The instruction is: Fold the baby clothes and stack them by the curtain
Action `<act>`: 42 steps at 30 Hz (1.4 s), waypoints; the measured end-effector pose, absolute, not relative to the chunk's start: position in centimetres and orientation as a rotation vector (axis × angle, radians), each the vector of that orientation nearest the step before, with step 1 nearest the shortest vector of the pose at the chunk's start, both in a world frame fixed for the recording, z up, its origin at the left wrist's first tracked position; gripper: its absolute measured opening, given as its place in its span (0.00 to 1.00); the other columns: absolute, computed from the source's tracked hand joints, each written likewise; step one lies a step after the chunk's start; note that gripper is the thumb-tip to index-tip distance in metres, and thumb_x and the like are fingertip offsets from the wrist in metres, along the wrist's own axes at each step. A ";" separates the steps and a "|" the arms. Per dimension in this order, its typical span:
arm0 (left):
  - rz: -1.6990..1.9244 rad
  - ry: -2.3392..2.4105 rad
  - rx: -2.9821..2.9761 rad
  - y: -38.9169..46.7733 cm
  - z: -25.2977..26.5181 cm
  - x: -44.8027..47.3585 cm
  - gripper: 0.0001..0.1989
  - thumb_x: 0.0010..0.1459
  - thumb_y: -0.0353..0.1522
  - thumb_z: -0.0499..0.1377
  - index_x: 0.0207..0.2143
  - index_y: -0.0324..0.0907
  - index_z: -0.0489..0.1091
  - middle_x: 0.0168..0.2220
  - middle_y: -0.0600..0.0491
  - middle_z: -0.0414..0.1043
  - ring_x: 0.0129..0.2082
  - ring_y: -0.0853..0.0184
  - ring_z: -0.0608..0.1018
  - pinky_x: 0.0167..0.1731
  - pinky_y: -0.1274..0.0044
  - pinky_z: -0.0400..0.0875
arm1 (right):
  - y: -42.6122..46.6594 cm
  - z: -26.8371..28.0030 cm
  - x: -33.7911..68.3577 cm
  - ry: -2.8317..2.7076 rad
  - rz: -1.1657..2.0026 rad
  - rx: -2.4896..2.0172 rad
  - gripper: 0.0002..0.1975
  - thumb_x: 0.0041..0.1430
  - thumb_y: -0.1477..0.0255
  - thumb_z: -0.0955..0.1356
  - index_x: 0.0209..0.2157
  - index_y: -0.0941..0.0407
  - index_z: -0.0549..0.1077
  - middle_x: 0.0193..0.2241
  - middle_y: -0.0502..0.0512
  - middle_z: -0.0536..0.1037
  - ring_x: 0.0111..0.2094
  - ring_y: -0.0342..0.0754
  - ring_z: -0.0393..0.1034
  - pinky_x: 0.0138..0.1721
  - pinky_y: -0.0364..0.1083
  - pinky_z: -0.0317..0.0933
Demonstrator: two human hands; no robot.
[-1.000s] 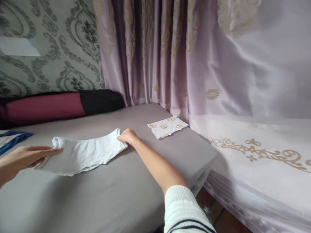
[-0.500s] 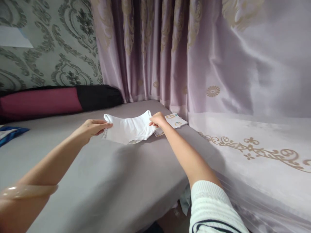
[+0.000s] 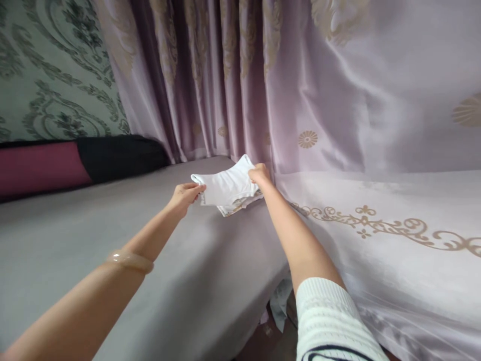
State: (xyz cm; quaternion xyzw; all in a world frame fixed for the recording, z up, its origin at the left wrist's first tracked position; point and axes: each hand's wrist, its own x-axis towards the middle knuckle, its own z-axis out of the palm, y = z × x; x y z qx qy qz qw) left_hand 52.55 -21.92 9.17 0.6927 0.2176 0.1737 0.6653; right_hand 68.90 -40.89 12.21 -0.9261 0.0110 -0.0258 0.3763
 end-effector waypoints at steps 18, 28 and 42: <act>0.328 0.567 1.494 -25.1 3.4 56.9 0.09 0.41 0.35 0.63 0.19 0.39 0.69 0.15 0.59 0.60 0.17 0.74 0.61 0.18 0.80 0.52 | -42.6 10.5 71.0 -0.112 -0.166 -2.774 0.18 0.52 0.75 0.67 0.47 0.60 0.74 0.46 0.67 0.77 0.50 0.58 0.71 0.47 0.47 0.64; 0.333 0.567 1.525 -25.2 1.9 57.8 0.08 0.44 0.35 0.63 0.20 0.39 0.69 0.16 0.59 0.61 0.18 0.74 0.64 0.21 0.79 0.57 | -42.7 9.4 71.4 -0.087 -0.148 -2.776 0.19 0.52 0.76 0.66 0.47 0.60 0.73 0.47 0.67 0.76 0.51 0.57 0.71 0.47 0.47 0.64; 0.412 0.519 1.695 -24.7 -0.7 56.9 0.11 0.46 0.38 0.63 0.29 0.40 0.74 0.23 0.53 0.71 0.27 0.65 0.75 0.26 0.78 0.64 | -42.6 7.0 70.7 -0.037 -0.063 -2.787 0.22 0.51 0.76 0.67 0.50 0.62 0.71 0.48 0.68 0.76 0.52 0.57 0.71 0.45 0.45 0.65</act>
